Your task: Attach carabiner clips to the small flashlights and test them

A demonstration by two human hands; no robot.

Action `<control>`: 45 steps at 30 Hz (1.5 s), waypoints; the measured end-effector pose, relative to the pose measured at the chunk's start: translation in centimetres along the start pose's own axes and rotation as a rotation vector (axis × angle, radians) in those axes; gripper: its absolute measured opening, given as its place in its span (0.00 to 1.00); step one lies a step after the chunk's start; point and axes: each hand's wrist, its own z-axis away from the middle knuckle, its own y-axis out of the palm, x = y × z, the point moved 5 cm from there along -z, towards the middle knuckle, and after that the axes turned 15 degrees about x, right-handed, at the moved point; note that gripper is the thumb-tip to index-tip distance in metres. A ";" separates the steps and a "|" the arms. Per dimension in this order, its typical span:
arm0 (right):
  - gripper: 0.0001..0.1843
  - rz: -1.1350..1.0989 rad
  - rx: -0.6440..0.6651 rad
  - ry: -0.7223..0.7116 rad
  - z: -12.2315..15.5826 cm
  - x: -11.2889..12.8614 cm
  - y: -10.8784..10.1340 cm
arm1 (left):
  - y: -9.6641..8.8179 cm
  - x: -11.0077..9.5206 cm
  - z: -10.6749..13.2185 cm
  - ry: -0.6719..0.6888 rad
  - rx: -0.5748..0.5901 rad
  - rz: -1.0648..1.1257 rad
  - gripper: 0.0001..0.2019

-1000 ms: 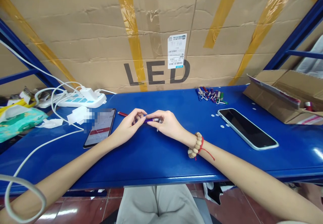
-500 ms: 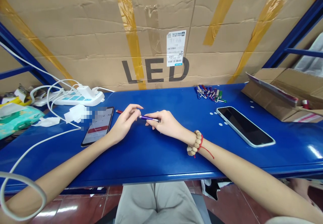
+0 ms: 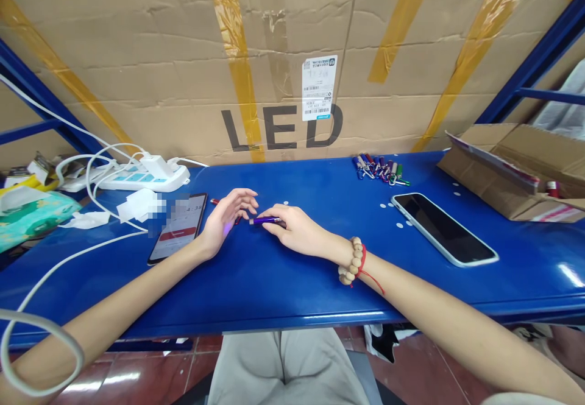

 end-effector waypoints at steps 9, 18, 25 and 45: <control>0.15 0.047 -0.008 -0.025 0.3 0.8 -0.1 | -0.1 0.1 -0.1 0.003 -0.004 0.021 0.14; 0.15 0.068 0.024 -0.107 0.1 1.1 -0.3 | -0.4 0.1 -0.1 -0.007 -0.018 0.018 0.14; 0.15 0.059 0.035 -0.088 0.3 1.2 -0.5 | -0.4 0.0 -0.2 -0.011 -0.031 0.012 0.15; 0.11 0.049 -0.011 -0.044 0.3 1.4 -0.5 | 0.1 -0.2 0.0 -0.017 -0.016 0.007 0.14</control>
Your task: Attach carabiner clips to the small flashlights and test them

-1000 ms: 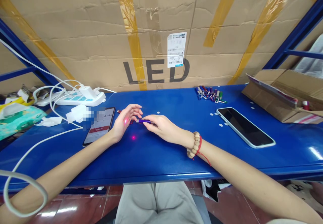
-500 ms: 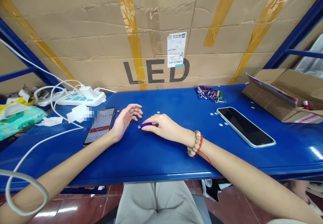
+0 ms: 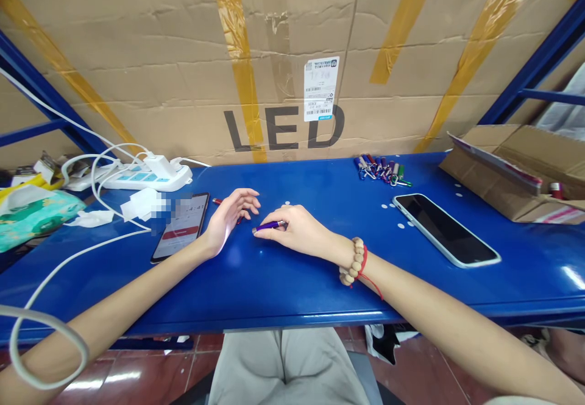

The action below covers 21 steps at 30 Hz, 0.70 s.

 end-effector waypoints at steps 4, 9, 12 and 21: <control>0.10 0.005 -0.004 0.010 0.0 -0.1 0.1 | 0.0 0.0 0.0 -0.007 -0.001 -0.006 0.14; 0.13 0.007 0.008 0.034 0.0 -0.2 -0.1 | 0.0 0.1 0.0 0.009 0.009 -0.002 0.14; 0.11 0.003 0.020 -0.009 0.0 -0.1 -0.1 | 0.0 0.1 0.0 0.010 0.008 0.003 0.14; 0.10 0.021 0.044 -0.046 0.0 0.0 0.2 | 0.1 -0.1 0.1 0.004 0.005 0.014 0.14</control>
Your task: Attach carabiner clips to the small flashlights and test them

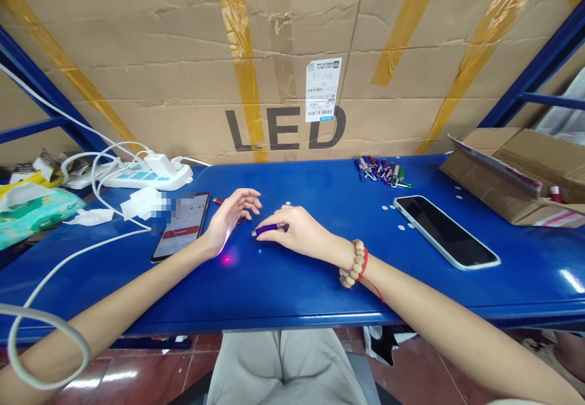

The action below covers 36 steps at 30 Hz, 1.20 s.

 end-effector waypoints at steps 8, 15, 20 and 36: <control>0.11 0.003 -0.022 0.038 0.0 0.1 -0.1 | 0.0 0.1 0.0 0.011 0.013 -0.007 0.14; 0.13 0.040 -0.042 0.036 0.0 0.1 -0.1 | 0.1 0.1 0.0 0.015 0.026 -0.005 0.14; 0.10 0.035 -0.049 0.045 0.0 0.0 -0.1 | 0.3 0.1 0.1 0.006 0.037 -0.013 0.14; 0.11 -0.011 -0.013 0.054 0.0 -0.8 0.0 | 0.3 0.1 0.1 0.012 0.082 -0.027 0.15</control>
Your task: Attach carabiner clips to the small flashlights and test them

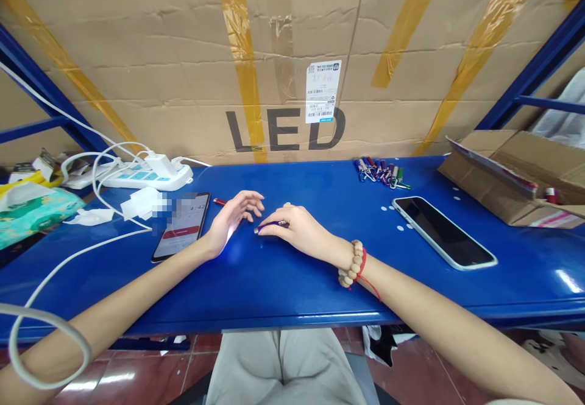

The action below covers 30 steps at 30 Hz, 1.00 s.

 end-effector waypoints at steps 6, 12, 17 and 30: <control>0.11 0.012 -0.047 0.004 -0.1 0.1 -0.2 | -0.1 0.6 -0.2 -0.018 0.052 0.032 0.16; 0.11 0.026 -0.115 0.062 0.0 -0.2 -0.7 | 0.1 0.2 -0.1 -0.011 0.067 -0.060 0.17; 0.13 -0.015 -0.124 0.070 0.0 -0.3 -1.0 | -2.1 -2.1 -0.1 0.023 -0.036 -0.553 0.14; 0.12 0.394 -0.225 0.619 1.7 -10.8 -7.0 | -6.3 -1.5 0.2 -0.342 0.127 -1.657 0.12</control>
